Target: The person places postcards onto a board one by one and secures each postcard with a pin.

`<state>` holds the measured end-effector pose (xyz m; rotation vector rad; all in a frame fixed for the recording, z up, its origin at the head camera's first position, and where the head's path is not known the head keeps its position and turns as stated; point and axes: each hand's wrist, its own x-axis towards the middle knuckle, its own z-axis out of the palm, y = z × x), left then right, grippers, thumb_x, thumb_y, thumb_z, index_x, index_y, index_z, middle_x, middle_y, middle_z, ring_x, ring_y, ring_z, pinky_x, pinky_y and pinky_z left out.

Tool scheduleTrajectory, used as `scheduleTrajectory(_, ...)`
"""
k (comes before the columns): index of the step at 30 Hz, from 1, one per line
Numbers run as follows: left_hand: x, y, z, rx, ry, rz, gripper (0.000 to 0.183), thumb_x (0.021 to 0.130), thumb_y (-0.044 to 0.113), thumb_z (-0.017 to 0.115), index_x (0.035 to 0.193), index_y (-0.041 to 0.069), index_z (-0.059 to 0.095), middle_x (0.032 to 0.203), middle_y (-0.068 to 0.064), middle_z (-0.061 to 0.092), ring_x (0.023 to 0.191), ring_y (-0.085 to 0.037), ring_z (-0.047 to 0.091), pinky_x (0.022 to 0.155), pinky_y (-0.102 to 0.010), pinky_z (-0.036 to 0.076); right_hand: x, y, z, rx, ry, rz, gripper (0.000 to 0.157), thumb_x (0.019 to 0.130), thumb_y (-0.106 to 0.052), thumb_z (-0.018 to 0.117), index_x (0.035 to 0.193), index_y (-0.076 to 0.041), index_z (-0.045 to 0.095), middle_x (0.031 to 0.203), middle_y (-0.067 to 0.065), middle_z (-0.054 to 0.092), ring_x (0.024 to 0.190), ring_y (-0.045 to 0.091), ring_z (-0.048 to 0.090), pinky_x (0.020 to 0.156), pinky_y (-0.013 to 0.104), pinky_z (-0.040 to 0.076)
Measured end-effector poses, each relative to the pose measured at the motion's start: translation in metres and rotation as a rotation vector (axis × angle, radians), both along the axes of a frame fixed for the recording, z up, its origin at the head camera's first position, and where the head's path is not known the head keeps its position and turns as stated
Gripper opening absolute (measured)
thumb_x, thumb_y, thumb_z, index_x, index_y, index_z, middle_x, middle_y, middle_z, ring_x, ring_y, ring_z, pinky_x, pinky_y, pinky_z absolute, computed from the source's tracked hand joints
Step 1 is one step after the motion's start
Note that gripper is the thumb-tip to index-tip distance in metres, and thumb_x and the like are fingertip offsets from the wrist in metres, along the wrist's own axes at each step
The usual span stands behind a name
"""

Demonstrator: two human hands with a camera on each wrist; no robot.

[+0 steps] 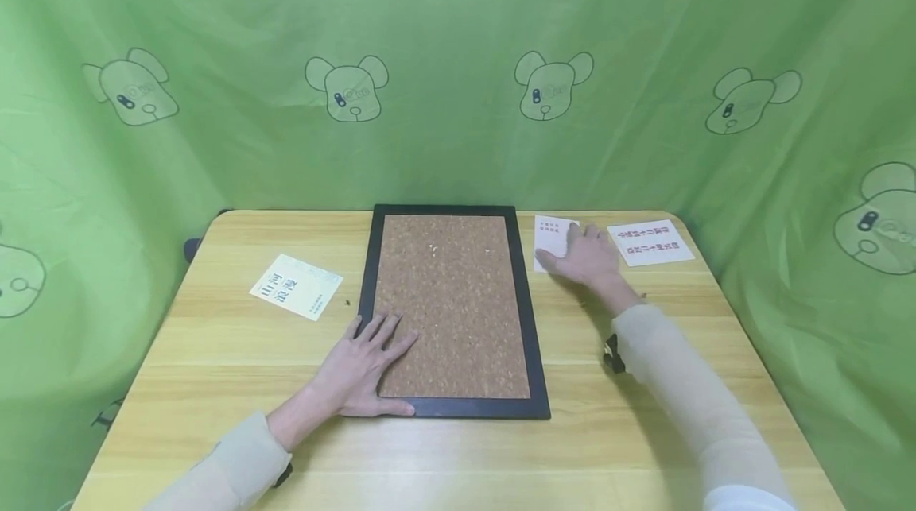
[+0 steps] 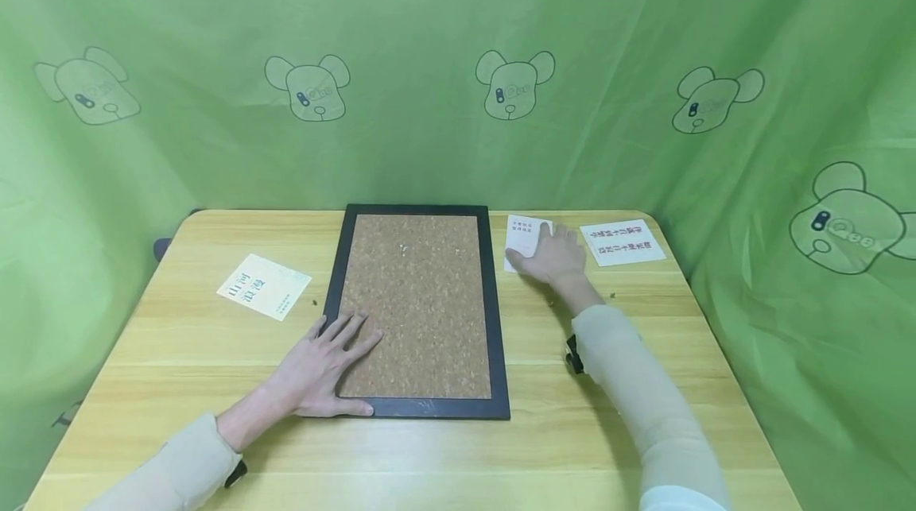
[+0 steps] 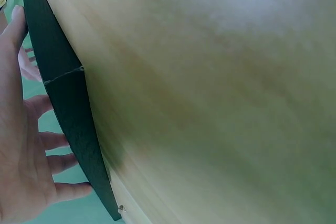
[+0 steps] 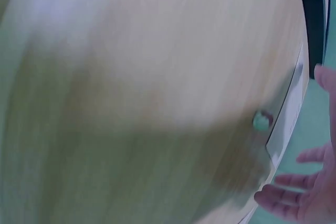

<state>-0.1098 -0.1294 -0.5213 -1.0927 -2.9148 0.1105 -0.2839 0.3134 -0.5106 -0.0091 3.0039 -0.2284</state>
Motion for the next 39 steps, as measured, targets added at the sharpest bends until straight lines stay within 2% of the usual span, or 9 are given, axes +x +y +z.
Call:
scheduleTrajectory(4,0.0,0.0,0.001,-0.001,0.002,-0.002,0.113,0.079,0.099,0.045,0.165,0.026,0.038,0.167,-0.019,0.042,0.152,-0.041,0.046,0.119,-0.065,0.043,0.002,-0.008,-0.003,-0.053,-0.002,-0.097,0.118,0.091,-0.079,0.053,0.161,0.011,0.022,0.153,0.046,0.034,0.139,0.061,0.038,0.107,0.075,0.044)
scheduleTrajectory(8,0.0,0.0,0.001,0.007,-0.009,-0.001,0.113,0.079,0.098,0.045,0.165,0.026,0.038,0.167,-0.02,0.042,0.153,-0.041,0.045,0.119,-0.066,0.042,0.004,-0.012,-0.006,-0.065,0.018,-0.141,0.116,0.09,-0.077,0.057,0.16,0.01,0.023,0.151,0.046,0.037,0.136,0.06,0.042,0.104,0.073,0.047)
scheduleTrajectory(14,0.0,0.001,0.001,0.01,-0.011,0.003,0.112,0.079,0.098,0.047,0.164,0.026,0.04,0.167,-0.02,0.043,0.153,-0.042,0.044,0.119,-0.066,0.042,0.007,-0.014,-0.007,-0.062,0.037,-0.156,0.114,0.09,-0.075,0.06,0.156,0.012,0.029,0.143,0.045,0.043,0.129,0.058,0.046,0.1,0.07,0.05)
scheduleTrajectory(20,0.0,0.001,0.001,0.004,-0.008,0.001,0.113,0.078,0.098,0.048,0.164,0.025,0.04,0.167,-0.02,0.043,0.153,-0.042,0.045,0.118,-0.066,0.044,0.006,-0.018,-0.01,-0.065,0.028,-0.172,0.114,0.089,-0.075,0.061,0.155,0.013,0.032,0.148,0.046,0.039,0.134,0.059,0.042,0.104,0.072,0.047)
scheduleTrajectory(29,0.001,0.0,0.001,0.008,-0.022,0.004,0.113,0.08,0.098,0.045,0.165,0.025,0.038,0.169,-0.02,0.04,0.154,-0.042,0.043,0.119,-0.066,0.042,0.004,-0.017,-0.009,-0.066,-0.01,-0.196,0.118,0.086,-0.075,0.065,0.156,0.014,0.03,0.149,0.046,0.037,0.135,0.059,0.042,0.104,0.07,0.049)
scheduleTrajectory(39,0.001,0.001,0.0,0.009,-0.02,0.006,0.113,0.08,0.098,0.044,0.165,0.025,0.038,0.169,-0.02,0.039,0.154,-0.042,0.043,0.119,-0.067,0.042,0.004,-0.012,-0.002,-0.133,-0.034,-0.23,0.119,0.081,-0.066,0.076,0.156,0.014,0.028,0.147,0.047,0.036,0.133,0.062,0.041,0.105,0.073,0.046)
